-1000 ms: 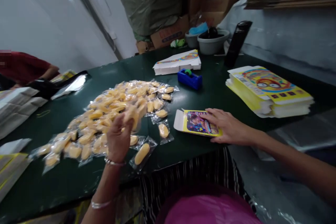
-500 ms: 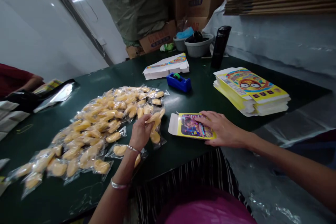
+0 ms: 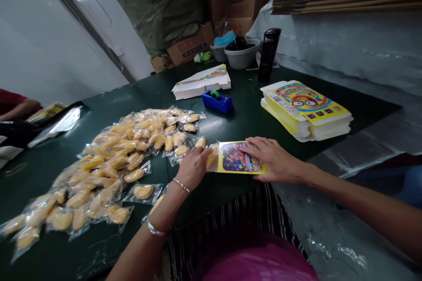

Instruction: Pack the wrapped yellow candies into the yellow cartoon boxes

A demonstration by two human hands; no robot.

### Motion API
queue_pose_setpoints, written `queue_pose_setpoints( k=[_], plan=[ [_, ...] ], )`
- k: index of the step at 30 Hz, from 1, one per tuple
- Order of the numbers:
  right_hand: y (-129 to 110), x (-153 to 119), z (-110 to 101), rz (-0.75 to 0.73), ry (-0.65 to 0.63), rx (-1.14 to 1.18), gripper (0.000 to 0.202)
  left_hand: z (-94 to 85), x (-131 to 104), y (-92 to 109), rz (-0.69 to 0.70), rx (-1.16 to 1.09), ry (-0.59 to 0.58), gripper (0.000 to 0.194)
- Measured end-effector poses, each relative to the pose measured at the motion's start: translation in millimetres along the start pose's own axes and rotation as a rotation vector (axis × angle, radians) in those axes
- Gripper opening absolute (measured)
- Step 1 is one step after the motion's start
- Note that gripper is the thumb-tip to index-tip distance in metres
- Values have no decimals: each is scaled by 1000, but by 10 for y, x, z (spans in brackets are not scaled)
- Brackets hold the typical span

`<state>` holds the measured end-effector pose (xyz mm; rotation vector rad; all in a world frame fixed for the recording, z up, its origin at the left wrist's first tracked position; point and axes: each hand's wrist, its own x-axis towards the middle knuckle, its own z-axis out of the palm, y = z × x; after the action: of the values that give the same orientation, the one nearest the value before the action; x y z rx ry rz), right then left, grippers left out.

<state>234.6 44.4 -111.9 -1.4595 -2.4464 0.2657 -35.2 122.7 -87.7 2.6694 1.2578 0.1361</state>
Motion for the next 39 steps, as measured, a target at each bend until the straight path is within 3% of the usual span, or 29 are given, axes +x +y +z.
queue_pose_setpoints(
  k=[5, 8, 10, 14, 16, 19, 23, 26, 29, 34, 39],
  plan=[
    [2, -40, 18, -14, 40, -26, 81, -213, -87, 97, 120, 199, -173, 25],
    [35, -65, 67, -19, 54, 15, 83, -285, -158, 111, 148, 324, -239, 31],
    [52, -75, 87, -23, 66, 30, 82, -262, -168, 108, 120, 140, -218, 31],
    [66, -68, 84, -47, 87, 29, 82, -98, -107, 103, 64, -443, -125, 35],
    [67, -54, 77, -55, 79, 25, 81, -34, -78, 69, 2, -617, -56, 44],
    [72, -32, 79, -50, 57, 34, 82, -40, -38, -52, -127, -795, 103, 39],
    [92, -22, 96, -42, 41, 51, 84, -105, 128, -237, -265, -608, 255, 35],
    [99, -19, 101, -32, 37, 52, 85, -42, 321, -274, -241, -453, 209, 37],
    [89, -12, 93, -21, 15, 60, 86, 28, 422, -301, -202, -350, 187, 25],
    [84, -4, 89, -1, -31, 56, 88, -124, 293, -506, -194, -280, 187, 36],
    [123, -1, 107, -14, -19, 54, 89, -164, 312, -512, -24, -129, 47, 50]
  ],
)
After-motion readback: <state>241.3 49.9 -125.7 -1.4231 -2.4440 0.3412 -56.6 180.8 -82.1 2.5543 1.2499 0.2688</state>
